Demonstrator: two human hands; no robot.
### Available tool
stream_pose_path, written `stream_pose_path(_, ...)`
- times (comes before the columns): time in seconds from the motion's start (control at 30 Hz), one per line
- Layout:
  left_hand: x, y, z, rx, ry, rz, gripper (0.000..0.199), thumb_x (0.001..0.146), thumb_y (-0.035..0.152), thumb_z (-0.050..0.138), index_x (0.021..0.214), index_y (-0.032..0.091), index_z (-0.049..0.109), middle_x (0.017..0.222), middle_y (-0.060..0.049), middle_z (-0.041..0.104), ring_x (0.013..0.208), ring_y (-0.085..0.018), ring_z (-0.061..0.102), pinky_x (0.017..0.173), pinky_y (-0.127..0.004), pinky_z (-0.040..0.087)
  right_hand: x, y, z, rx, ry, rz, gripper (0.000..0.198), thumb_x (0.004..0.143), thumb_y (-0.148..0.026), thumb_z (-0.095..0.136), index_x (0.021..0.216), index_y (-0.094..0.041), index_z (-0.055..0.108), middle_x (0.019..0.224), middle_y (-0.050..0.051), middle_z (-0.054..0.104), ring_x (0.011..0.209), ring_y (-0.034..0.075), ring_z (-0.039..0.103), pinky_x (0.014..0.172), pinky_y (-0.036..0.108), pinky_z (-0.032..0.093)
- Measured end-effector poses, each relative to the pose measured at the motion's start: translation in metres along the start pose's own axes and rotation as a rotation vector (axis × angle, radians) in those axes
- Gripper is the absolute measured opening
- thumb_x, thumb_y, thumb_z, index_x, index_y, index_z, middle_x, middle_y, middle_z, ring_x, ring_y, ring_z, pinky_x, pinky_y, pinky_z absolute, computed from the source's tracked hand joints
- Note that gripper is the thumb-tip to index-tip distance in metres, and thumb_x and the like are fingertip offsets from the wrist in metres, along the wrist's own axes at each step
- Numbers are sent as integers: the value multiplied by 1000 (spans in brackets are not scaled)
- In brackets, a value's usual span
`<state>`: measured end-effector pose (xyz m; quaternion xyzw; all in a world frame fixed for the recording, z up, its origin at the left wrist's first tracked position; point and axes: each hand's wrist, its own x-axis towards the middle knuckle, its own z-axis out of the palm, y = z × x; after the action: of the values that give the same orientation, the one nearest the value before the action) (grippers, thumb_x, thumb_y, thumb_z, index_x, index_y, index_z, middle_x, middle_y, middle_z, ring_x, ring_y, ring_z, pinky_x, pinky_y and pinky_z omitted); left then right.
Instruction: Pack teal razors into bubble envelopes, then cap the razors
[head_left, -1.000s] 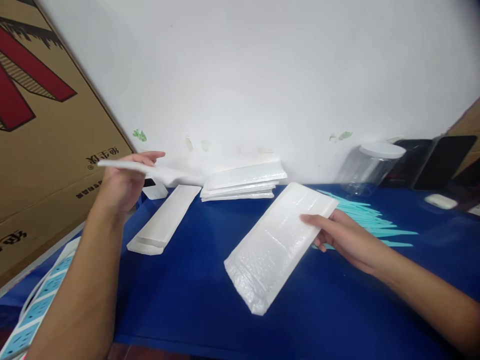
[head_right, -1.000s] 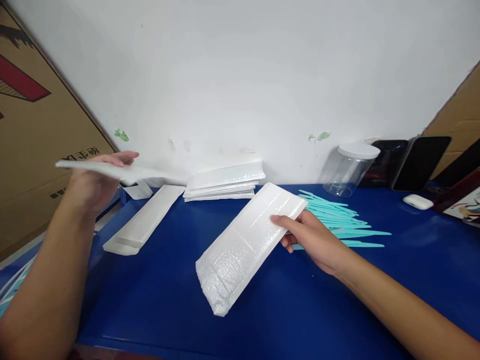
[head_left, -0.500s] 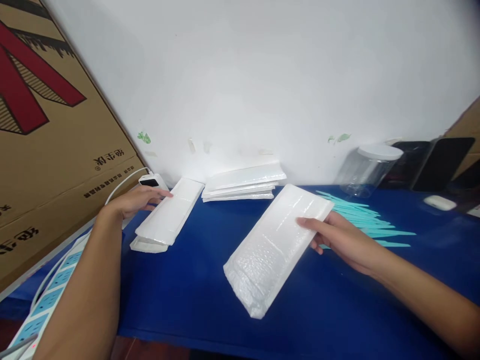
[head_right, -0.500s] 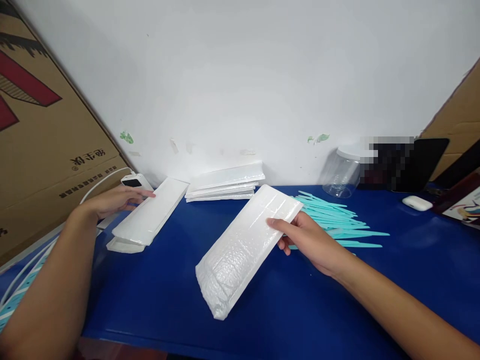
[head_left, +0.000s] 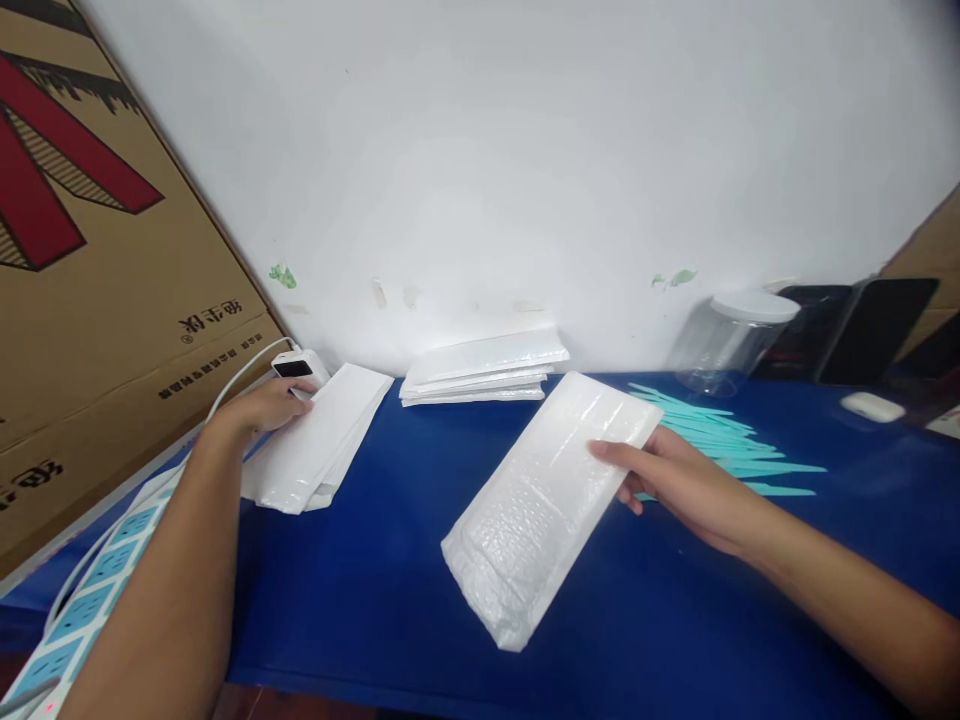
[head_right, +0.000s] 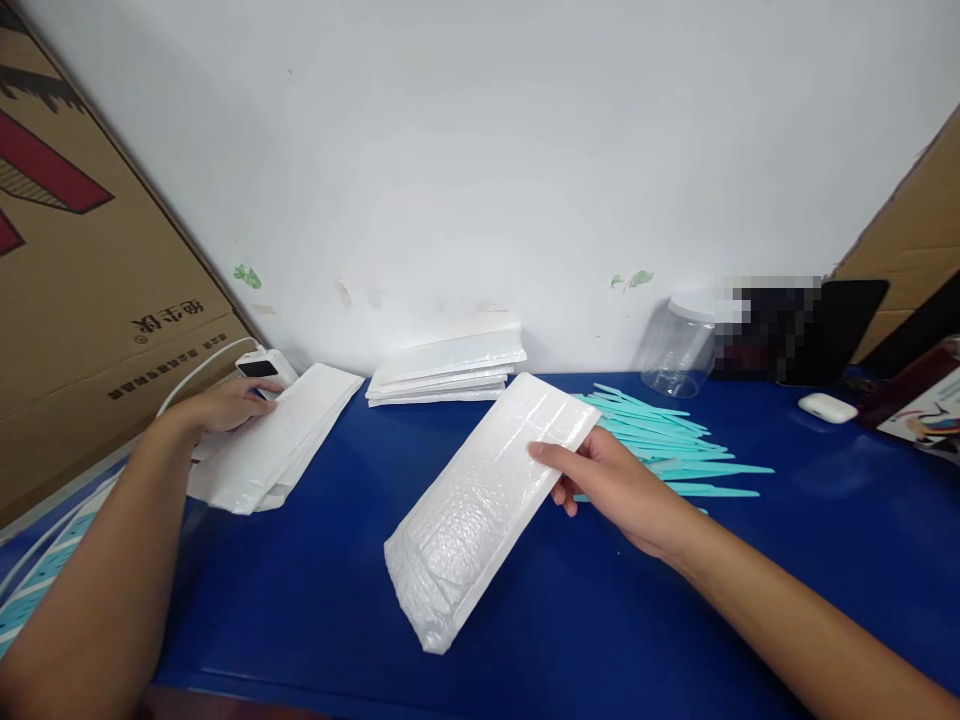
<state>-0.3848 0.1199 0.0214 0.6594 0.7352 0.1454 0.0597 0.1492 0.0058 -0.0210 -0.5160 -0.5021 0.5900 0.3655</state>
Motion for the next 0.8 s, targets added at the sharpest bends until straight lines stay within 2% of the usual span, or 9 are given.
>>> stream_pose_path(0.1,-3,8,-1,8,-18,-87,44,68,54,72,92,17,79,89,-14,82,80,-33,77,65,-38,59,-1,0,0,-11,-2,7,51,79,-63,89,94,-18,70,78,3,66,62,14,55,55,30,44)
stream_pose_path(0.17,-10,18,-8,32,28,-117,38,77,51,69,90,17,79,90,-12,82,80,-31,75,68,-38,57,-1,0,0,-16,-8,9,50,79,-63,88,93,-18,69,78,3,65,63,15,56,55,31,44)
stream_pose_path(0.27,-27,39,-21,91,163,-122,37,88,50,64,96,17,79,91,-9,79,84,-30,71,77,-42,54,-1,0,-2,-19,-2,2,49,80,-63,88,94,-19,70,80,3,65,64,15,56,55,31,45)
stream_pose_path(0.33,-39,56,-25,160,282,-113,40,93,52,62,105,20,81,96,-10,77,94,-34,70,84,-46,52,0,1,-3,-25,5,-4,49,80,-63,87,93,-19,70,79,3,65,63,15,56,55,31,45)
stream_pose_path(0.4,-49,75,-23,317,406,-91,41,97,52,56,107,21,82,96,-12,75,95,-37,69,83,-48,51,0,1,-3,-33,7,-9,49,80,-63,87,92,-19,70,79,4,65,63,15,56,55,31,46)
stream_pose_path(0.43,-52,84,-19,409,428,-83,40,99,49,54,106,21,82,96,-14,75,93,-36,69,80,-47,51,0,1,-3,-37,6,-11,49,80,-63,87,91,-19,70,79,4,65,63,15,56,56,31,46)
stream_pose_path(0.57,-55,111,9,574,288,-47,37,99,39,53,105,16,81,104,-22,77,95,-41,72,76,-48,54,-2,-2,-1,-63,11,-12,49,79,-65,87,85,-19,70,74,3,64,62,16,56,56,32,47)
stream_pose_path(0.73,-45,115,43,476,66,36,35,91,47,68,101,17,82,103,-22,80,96,-43,76,76,-46,57,-3,-6,1,-63,6,0,51,78,-67,88,87,-19,72,76,4,65,62,16,57,55,32,47)
stream_pose_path(0.8,-45,118,48,441,57,43,35,95,45,62,100,17,82,100,-22,81,95,-43,76,76,-46,57,-3,-6,0,-64,-11,-11,51,79,-68,87,84,-19,71,75,4,64,62,15,56,55,31,46)
